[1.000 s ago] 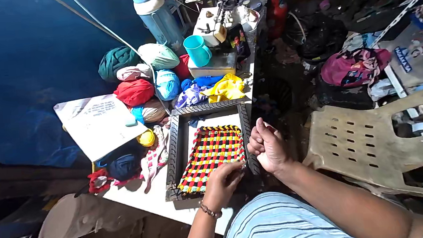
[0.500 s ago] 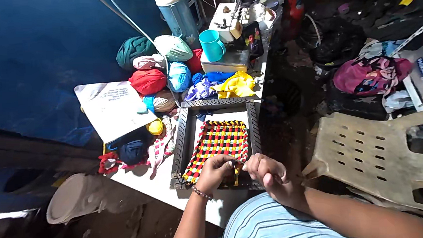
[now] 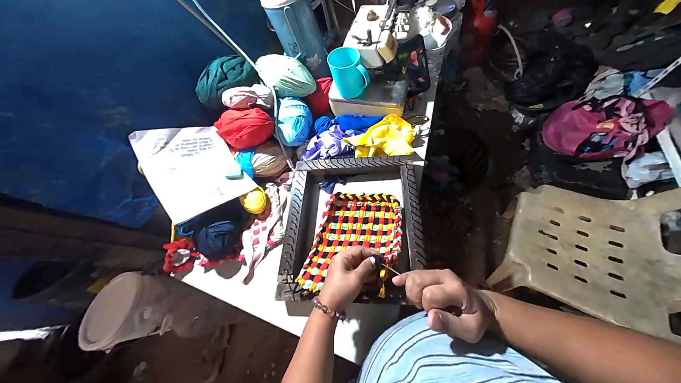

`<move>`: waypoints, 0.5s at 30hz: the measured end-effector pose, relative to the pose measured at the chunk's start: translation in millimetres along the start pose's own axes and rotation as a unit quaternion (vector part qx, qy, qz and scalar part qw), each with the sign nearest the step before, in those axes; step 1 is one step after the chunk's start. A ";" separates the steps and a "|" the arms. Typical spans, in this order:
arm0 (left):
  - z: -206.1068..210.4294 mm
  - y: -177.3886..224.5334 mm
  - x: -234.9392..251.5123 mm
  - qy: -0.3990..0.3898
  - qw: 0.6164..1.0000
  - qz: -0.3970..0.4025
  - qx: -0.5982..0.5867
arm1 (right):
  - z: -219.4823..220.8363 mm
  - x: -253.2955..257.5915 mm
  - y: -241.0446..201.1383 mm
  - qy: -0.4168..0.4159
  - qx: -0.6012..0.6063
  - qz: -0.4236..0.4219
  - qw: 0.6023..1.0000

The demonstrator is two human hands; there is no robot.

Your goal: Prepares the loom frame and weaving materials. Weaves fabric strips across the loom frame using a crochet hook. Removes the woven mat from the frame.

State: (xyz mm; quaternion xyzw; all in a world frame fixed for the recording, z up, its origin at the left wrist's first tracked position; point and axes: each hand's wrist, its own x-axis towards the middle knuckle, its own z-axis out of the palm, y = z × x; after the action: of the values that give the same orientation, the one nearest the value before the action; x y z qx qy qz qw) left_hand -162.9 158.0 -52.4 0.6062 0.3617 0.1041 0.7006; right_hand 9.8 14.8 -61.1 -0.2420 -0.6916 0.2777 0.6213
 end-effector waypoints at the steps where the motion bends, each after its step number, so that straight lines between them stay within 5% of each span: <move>1: 0.7 -1.2 -0.6 0.000 1.000 0.009 0.011 | -2.1 -0.1 -3.1 0.000 0.006 0.002 1.000; 7: -1.1 -12.4 1.8 -0.017 0.992 0.087 0.088 | -7.8 1.8 -13.3 0.009 0.029 0.011 0.999; 15: -0.8 -19.7 2.7 -0.004 0.982 0.154 0.111 | -11.9 11.4 -12.2 0.173 0.124 0.095 0.972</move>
State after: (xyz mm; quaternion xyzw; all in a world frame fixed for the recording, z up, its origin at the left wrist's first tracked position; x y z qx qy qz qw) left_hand -167.2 155.3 -71.6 0.7290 0.2708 0.1673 0.6061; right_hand 20.5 14.6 -43.6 -0.2725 -0.5075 0.3728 0.7275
